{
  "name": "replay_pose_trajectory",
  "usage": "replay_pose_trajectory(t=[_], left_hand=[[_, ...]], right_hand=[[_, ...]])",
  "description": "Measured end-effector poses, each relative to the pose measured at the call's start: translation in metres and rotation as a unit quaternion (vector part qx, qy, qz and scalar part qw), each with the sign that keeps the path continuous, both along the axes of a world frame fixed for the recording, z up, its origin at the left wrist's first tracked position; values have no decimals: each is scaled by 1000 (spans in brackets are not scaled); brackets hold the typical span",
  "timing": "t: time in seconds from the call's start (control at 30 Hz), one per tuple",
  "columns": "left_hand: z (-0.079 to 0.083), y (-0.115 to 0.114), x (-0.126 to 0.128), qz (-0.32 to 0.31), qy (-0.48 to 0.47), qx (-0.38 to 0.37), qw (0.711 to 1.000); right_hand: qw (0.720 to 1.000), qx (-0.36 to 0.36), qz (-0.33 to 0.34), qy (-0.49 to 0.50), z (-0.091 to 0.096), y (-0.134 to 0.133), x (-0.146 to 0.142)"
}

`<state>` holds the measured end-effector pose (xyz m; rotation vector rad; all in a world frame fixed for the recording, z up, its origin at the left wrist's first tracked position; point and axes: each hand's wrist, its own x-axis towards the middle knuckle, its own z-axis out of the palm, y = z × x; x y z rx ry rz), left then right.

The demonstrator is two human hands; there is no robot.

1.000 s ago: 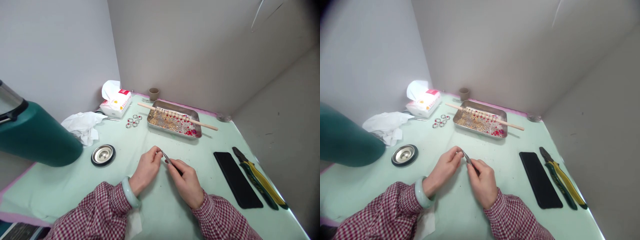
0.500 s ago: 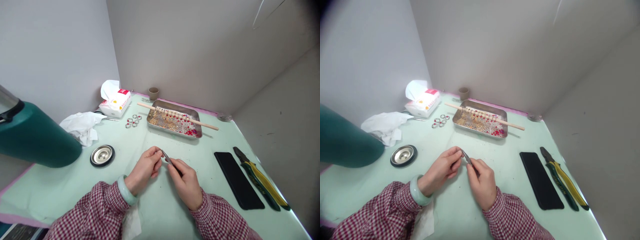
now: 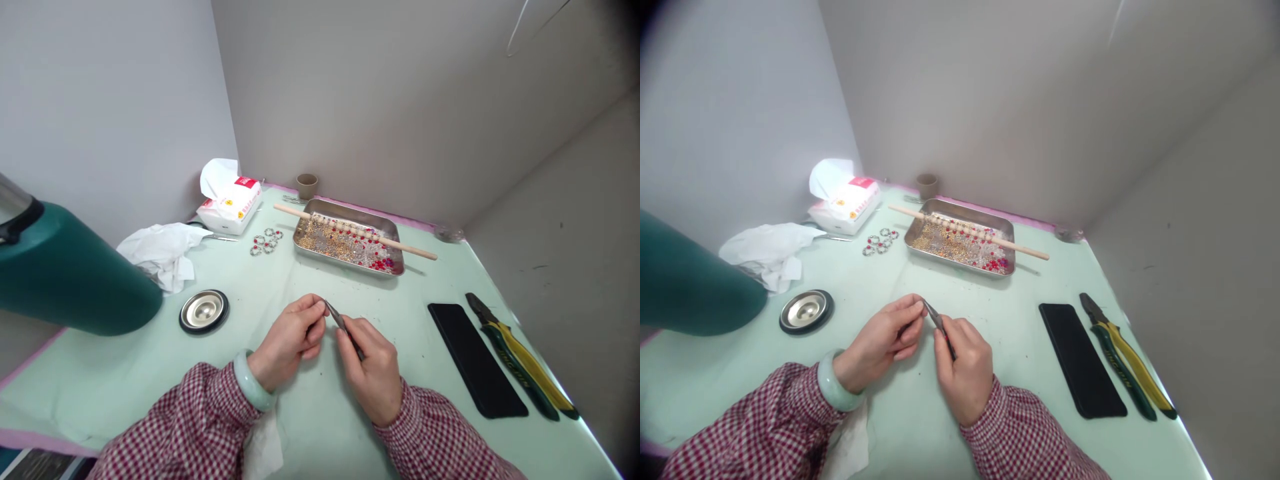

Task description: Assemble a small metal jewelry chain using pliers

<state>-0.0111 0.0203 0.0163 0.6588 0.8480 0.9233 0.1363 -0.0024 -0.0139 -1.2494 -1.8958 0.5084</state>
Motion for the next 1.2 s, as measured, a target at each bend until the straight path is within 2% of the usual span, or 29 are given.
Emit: replay_pose_trajectory(t=[0.1,0.3,0.37,0.47,0.53,0.67,0.7,0.77,0.87,0.97,1.2], left_hand=[[-1,1,-3,-16,-42,-15,999],[-3,4,-12,-54,-138,-21,989],[-2,5,-12,-50,-134,-12,990],[-1,4,-10,-23,-74,12,997],[0,3,-7,-8,-20,26,999],[3,1,-4,3,53,36,998],[3,1,-4,5,64,37,997],[4,1,-4,9,76,38,996],[4,2,-5,11,79,38,996],[4,2,-6,5,69,37,997],[4,1,-8,-11,44,27,999]], right_hand=[[999,-16,3,30,0,0,-2],[980,-136,70,128,9,-2,-6],[974,-148,91,146,10,-4,-7],[959,-186,77,197,8,-4,-6],[924,-257,78,273,7,-2,-3],[784,-417,143,438,9,5,2],[754,-443,159,458,10,6,4],[712,-477,183,482,11,7,6],[665,-507,205,509,10,7,8],[633,-523,214,530,8,8,9],[593,-546,234,543,8,9,11]])
